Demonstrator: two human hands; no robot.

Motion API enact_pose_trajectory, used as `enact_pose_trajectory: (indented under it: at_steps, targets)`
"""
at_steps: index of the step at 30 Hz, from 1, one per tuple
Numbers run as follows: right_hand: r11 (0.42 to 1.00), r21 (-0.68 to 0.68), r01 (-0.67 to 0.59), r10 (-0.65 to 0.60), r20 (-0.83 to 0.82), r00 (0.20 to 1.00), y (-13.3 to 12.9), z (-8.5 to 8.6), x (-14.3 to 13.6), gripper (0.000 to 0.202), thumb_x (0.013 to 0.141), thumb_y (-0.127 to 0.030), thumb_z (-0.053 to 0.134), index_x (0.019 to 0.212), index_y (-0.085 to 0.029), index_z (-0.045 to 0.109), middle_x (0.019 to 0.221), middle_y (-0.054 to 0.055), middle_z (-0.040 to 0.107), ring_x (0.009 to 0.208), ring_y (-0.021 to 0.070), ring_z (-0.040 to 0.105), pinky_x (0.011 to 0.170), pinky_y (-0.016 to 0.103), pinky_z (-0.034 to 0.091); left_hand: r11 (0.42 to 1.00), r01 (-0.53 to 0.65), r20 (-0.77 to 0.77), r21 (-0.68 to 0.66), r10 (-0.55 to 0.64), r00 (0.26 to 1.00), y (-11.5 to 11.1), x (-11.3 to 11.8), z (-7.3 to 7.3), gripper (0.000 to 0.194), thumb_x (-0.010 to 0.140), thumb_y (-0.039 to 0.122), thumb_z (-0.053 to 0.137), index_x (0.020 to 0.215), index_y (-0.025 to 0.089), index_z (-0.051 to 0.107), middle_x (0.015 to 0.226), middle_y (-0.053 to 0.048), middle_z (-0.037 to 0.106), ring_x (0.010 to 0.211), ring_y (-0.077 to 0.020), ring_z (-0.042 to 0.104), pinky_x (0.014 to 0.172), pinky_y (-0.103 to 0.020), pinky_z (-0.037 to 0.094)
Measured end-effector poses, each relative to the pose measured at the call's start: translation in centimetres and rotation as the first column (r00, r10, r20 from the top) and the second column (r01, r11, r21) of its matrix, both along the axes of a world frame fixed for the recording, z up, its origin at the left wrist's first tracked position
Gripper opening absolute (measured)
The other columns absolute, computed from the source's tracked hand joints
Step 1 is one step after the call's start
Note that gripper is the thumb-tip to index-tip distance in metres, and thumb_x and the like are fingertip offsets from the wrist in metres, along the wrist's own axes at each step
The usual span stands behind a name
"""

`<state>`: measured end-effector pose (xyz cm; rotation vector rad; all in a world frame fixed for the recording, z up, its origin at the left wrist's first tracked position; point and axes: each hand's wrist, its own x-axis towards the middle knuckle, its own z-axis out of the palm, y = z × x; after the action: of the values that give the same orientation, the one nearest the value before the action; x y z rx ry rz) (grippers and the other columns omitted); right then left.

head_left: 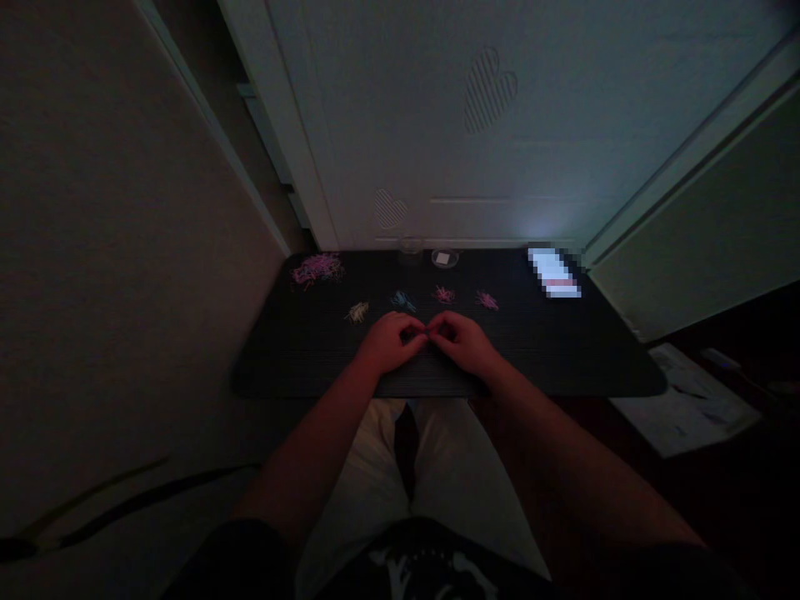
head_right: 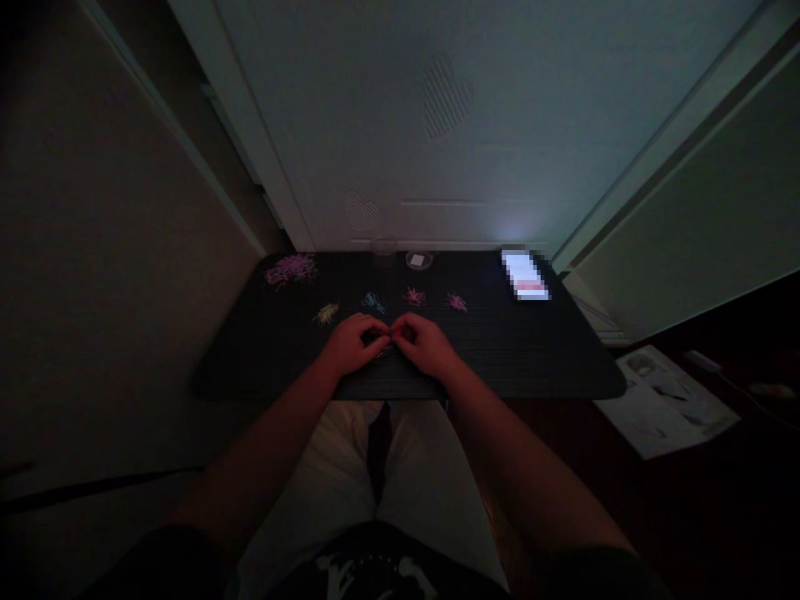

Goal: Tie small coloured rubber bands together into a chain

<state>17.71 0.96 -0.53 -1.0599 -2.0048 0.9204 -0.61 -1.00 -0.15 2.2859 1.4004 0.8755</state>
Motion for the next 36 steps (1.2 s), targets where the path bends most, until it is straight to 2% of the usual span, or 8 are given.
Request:
enact_pose_trajectory:
  at_steps: [3, 8, 12, 19, 28, 32, 36]
  targets:
    - [0.997, -0.050, -0.053, 0.049, -0.081, 0.995, 0.9, 0.1, -1.0, 0.009, 0.073, -0.021, 0.057, 0.082, -0.017, 0.059, 0.068, -0.002, 0.056, 0.058, 0.0099, 0.048, 0.055, 0.023, 0.038, 0.998, -0.058, 0.036, 0.021, 0.057, 0.998, 0.1, -0.1, -0.1, 0.015, 0.081, 0.026, 0.054, 0.086, 0.019, 0.066, 0.082, -0.003, 0.066, 0.081, -0.0171, 0.057, 0.076, -0.032, 0.045]
    - [0.992, -0.121, -0.027, -0.001, -0.231, 0.973, 2.4, -0.1, -2.2, 0.011, 0.071, -0.026, 0.061, 0.078, -0.017, 0.059, 0.068, -0.001, 0.058, 0.058, 0.0105, 0.050, 0.056, 0.024, 0.041, 0.989, -0.150, 0.148, 0.021, 0.145, 0.978, 0.2, -0.2, -0.2, 0.013, 0.080, 0.025, 0.056, 0.086, 0.018, 0.065, 0.083, -0.004, 0.067, 0.079, -0.0159, 0.058, 0.074, -0.030, 0.047]
    - [0.986, -0.163, -0.028, -0.022, -0.298, 0.954, 2.4, -0.5, -2.4, 0.013, 0.069, -0.028, 0.062, 0.076, -0.017, 0.059, 0.068, -0.001, 0.059, 0.060, 0.0109, 0.051, 0.055, 0.024, 0.040, 0.979, -0.206, 0.203, -0.002, 0.202, 0.958, 0.2, -0.1, -0.4, 0.012, 0.078, 0.023, 0.057, 0.086, 0.017, 0.064, 0.083, -0.003, 0.067, 0.077, -0.0150, 0.059, 0.072, -0.029, 0.047]
    - [0.993, -0.118, -0.022, -0.006, -0.233, 0.972, 1.7, -0.9, -2.3, 0.014, 0.072, -0.024, 0.057, 0.083, -0.017, 0.062, 0.067, -0.001, 0.059, 0.056, 0.0096, 0.048, 0.054, 0.023, 0.038, 0.975, -0.222, 0.228, -0.020, 0.221, 0.948, 0.3, -0.3, -0.6, 0.012, 0.079, 0.023, 0.056, 0.085, 0.017, 0.063, 0.084, -0.004, 0.066, 0.078, -0.0150, 0.059, 0.070, -0.028, 0.047]
    - [0.996, -0.077, 0.047, -0.062, -0.193, 0.979, 1.4, -0.8, -2.6, 0.007, 0.072, -0.024, 0.056, 0.072, -0.017, 0.057, 0.064, -0.001, 0.056, 0.057, 0.0104, 0.049, 0.053, 0.023, 0.038, 0.968, -0.249, 0.251, -0.025, 0.247, 0.936, 0.3, -0.4, -0.7, 0.012, 0.078, 0.024, 0.056, 0.086, 0.017, 0.062, 0.084, -0.003, 0.066, 0.077, -0.0145, 0.060, 0.070, -0.028, 0.048]
    - [0.995, -0.083, 0.059, -0.074, -0.199, 0.977, 1.4, -0.9, -2.5, 0.007, 0.072, -0.024, 0.056, 0.072, -0.017, 0.055, 0.065, -0.001, 0.056, 0.056, 0.0110, 0.048, 0.054, 0.024, 0.038, 0.972, -0.229, 0.249, -0.047, 0.233, 0.940, 0.3, -0.3, -0.7, 0.014, 0.079, 0.025, 0.057, 0.088, 0.017, 0.062, 0.085, -0.003, 0.067, 0.078, -0.0147, 0.060, 0.071, -0.028, 0.048]
    - [0.994, -0.093, 0.065, -0.084, -0.215, 0.973, 1.4, -0.9, -2.5, 0.006, 0.071, -0.023, 0.056, 0.073, -0.018, 0.055, 0.063, -0.002, 0.055, 0.056, 0.0110, 0.049, 0.054, 0.024, 0.038, 0.985, -0.163, 0.206, -0.051, 0.170, 0.964, 0.4, -0.2, -0.6, 0.019, 0.078, 0.029, 0.060, 0.092, 0.017, 0.063, 0.088, -0.004, 0.067, 0.082, -0.0159, 0.061, 0.073, -0.029, 0.048]
